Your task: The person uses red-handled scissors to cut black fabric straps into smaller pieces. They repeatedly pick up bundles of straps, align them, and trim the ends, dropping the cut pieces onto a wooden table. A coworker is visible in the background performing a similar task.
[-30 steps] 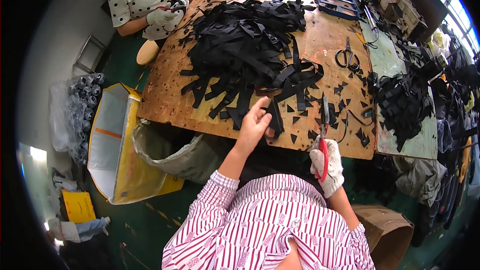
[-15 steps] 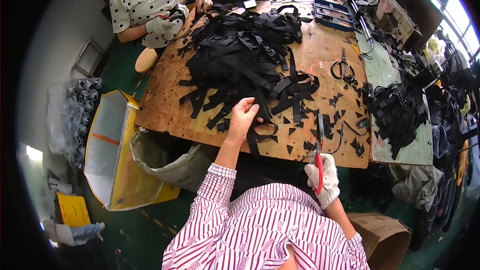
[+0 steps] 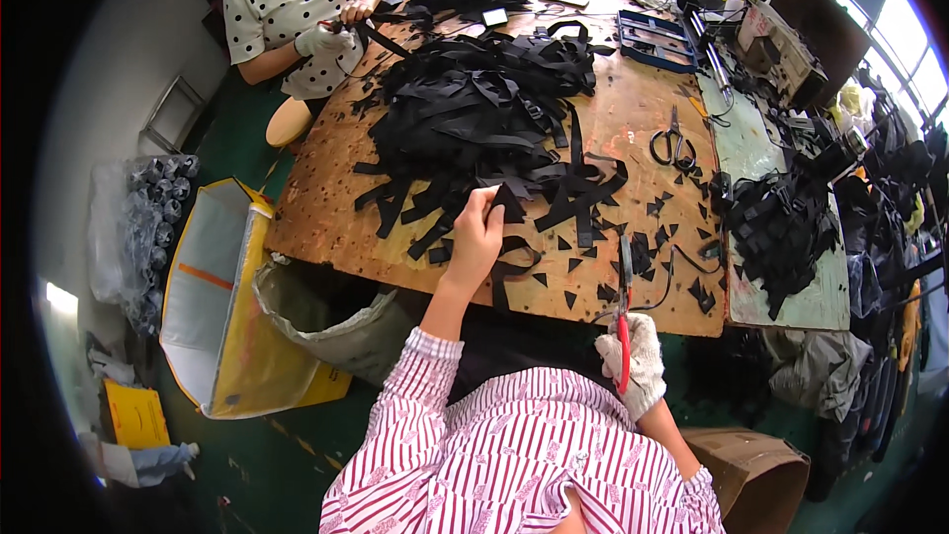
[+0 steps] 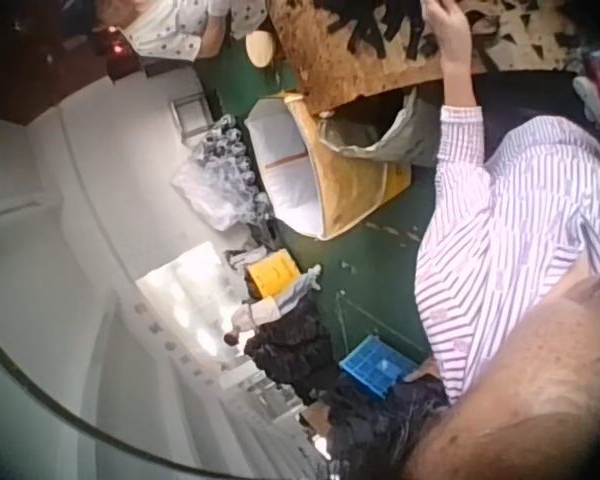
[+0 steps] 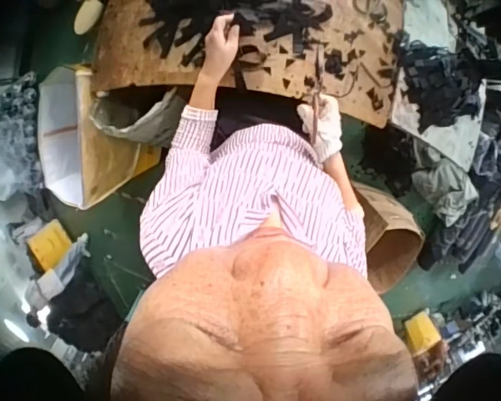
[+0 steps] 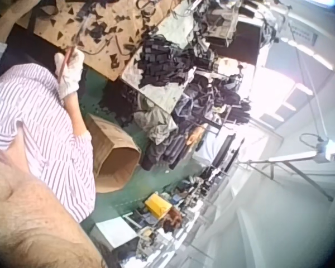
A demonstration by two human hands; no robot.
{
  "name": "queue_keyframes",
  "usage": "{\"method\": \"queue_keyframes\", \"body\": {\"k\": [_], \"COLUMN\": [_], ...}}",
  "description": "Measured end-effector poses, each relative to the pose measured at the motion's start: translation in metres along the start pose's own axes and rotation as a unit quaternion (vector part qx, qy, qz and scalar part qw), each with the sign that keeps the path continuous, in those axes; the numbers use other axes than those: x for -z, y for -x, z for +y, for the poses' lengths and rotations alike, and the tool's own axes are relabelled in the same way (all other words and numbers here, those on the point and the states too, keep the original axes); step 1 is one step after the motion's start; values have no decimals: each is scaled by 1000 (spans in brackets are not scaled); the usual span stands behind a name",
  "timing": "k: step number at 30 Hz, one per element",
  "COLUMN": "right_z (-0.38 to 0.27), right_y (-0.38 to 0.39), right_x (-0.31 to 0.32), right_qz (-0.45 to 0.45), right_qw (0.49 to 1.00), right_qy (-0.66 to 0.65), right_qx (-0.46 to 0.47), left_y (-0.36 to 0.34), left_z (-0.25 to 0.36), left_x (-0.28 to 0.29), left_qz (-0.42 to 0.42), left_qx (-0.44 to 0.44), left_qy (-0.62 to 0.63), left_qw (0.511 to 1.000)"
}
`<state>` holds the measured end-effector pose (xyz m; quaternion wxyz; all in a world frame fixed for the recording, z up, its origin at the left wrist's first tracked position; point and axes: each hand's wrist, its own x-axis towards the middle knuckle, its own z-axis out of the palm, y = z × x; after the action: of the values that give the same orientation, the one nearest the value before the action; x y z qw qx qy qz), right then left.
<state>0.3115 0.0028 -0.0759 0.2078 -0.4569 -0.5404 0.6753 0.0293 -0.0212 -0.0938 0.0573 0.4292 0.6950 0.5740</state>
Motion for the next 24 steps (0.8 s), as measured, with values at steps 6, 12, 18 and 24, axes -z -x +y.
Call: {"method": "queue_keyframes", "body": {"k": [6,12,18,24], "right_z": [-22,-53,-39,-42], "right_y": [-22,-37,-45,-56], "right_x": [-8,-27,-25,-34], "right_qz": [-16,-68,-99,-56], "right_qw": [968,916,921,892], "right_qy": [-5,48,55,124], "right_qx": [252,393,373,431], "left_y": [21,52,70,78], "left_z": [73,100,100,92], "left_x": [29,20,-1,-3], "left_qz": [-47,-133,-154,-164], "left_qx": [-172,-161,-152,-45], "left_qy": [-62,18,104,190], "left_qw": [982,978,971,967]}}
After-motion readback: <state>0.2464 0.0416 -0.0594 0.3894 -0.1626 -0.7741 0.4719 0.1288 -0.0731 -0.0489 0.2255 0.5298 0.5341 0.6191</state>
